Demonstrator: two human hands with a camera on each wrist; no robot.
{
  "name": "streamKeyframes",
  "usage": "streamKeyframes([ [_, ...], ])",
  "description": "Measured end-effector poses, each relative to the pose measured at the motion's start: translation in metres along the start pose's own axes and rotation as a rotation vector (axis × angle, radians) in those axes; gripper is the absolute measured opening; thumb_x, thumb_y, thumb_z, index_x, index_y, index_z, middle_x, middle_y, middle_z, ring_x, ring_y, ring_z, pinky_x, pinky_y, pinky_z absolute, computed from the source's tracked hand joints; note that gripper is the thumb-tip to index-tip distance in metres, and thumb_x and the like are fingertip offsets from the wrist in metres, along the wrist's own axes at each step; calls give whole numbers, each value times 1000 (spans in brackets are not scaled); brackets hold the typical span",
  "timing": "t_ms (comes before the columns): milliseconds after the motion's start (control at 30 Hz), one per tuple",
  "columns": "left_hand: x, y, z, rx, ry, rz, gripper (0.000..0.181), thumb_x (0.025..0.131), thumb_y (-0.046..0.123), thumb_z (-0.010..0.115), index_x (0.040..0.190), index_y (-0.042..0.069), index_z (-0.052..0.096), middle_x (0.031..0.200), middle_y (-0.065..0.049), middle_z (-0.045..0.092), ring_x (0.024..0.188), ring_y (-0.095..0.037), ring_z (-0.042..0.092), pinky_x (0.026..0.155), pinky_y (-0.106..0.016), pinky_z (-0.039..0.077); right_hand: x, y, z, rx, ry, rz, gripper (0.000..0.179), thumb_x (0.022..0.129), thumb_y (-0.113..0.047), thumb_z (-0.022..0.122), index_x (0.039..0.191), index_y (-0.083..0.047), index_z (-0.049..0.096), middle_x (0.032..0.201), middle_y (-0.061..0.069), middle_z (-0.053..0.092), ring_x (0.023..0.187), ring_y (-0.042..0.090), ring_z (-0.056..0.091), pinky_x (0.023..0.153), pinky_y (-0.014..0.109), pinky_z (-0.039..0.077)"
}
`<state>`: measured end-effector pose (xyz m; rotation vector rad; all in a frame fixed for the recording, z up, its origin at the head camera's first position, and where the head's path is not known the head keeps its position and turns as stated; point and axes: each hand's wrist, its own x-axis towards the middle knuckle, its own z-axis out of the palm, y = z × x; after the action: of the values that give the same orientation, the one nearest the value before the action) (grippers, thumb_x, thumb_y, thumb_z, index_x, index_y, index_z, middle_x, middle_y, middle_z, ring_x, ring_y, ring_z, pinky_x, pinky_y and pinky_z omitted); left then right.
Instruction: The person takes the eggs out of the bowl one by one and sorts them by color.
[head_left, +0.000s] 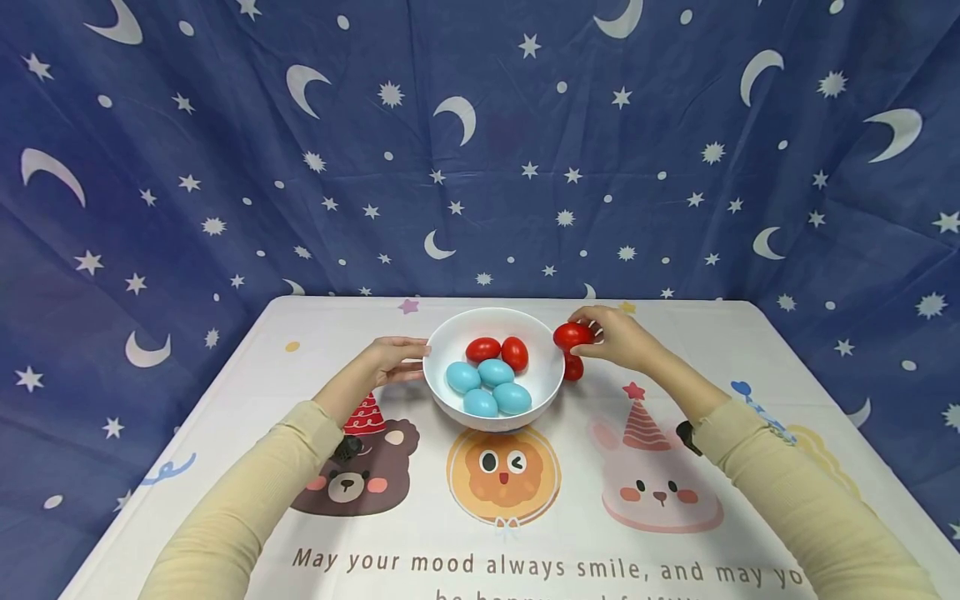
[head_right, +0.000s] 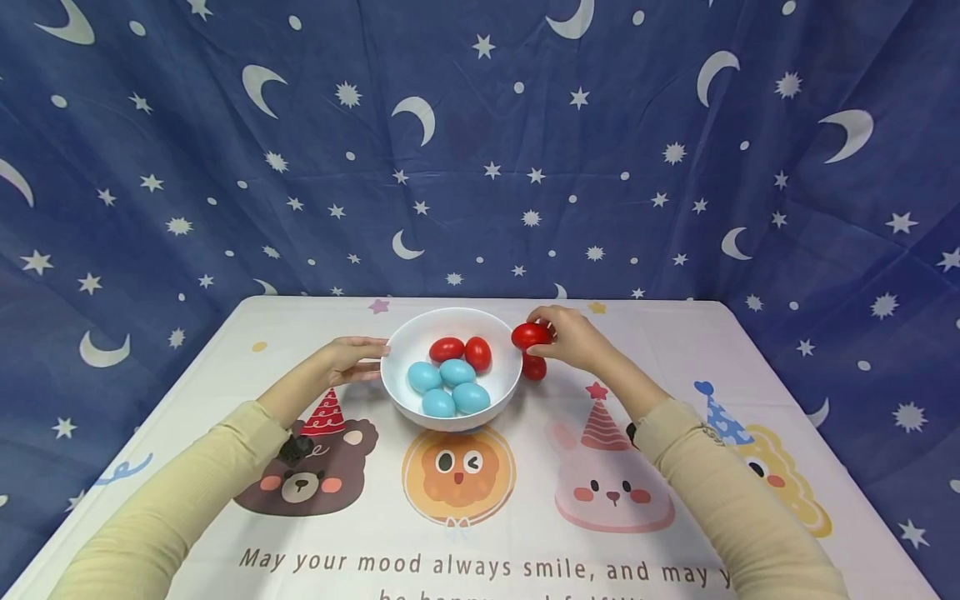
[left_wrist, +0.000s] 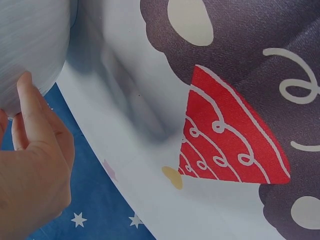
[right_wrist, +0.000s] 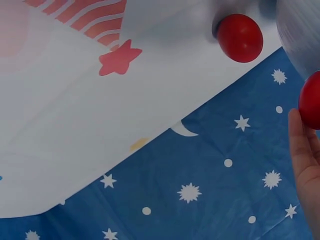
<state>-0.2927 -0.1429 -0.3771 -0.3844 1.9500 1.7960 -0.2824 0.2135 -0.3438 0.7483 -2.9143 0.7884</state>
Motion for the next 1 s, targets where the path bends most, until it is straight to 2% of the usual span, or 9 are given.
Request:
streamKeyframes([
  [233,1,0,0,9,14,-13,48,90,8,63,136,3,48,108,-8,59,71,-11,64,77,-25,61,-2,8,0,-14,7,5,37,77,-10,77,106,6,61,95,16,64,88,28,61,78,41,61],
  [533,2,0,0,12,13,-18,48,90,9,63,136,4,49,103,-5,59,69,-9,63,76,-23,62,-5,23,2,-17,30,100,38,78,-15,77,106,7,62,98,19,63,85,28,59,71,35,62],
  [667,2,0,0,13,14,-20,48,90,9,63,136,4,49,108,-7,59,69,-9,63,76,-24,62,-7,28,3,-7,36,134,36,79,-16,75,104,7,62,97,19,64,84,27,58,68,32,60],
  [867,1,1,0,16,24,-23,48,90,9,63,136,5,49,116,-10,58,70,-10,63,77,-24,61,-8,37,8,-24,29,169,44,83,-15,70,117,9,57,98,23,63,80,27,59,65,31,59],
  [1000,1,1,1,10,19,-21,48,91,9,62,137,5,49,111,-9,58,69,-9,63,76,-23,61,-9,42,11,-25,31,178,38,83,-14,70,114,6,60,94,22,63,79,27,58,61,29,57],
])
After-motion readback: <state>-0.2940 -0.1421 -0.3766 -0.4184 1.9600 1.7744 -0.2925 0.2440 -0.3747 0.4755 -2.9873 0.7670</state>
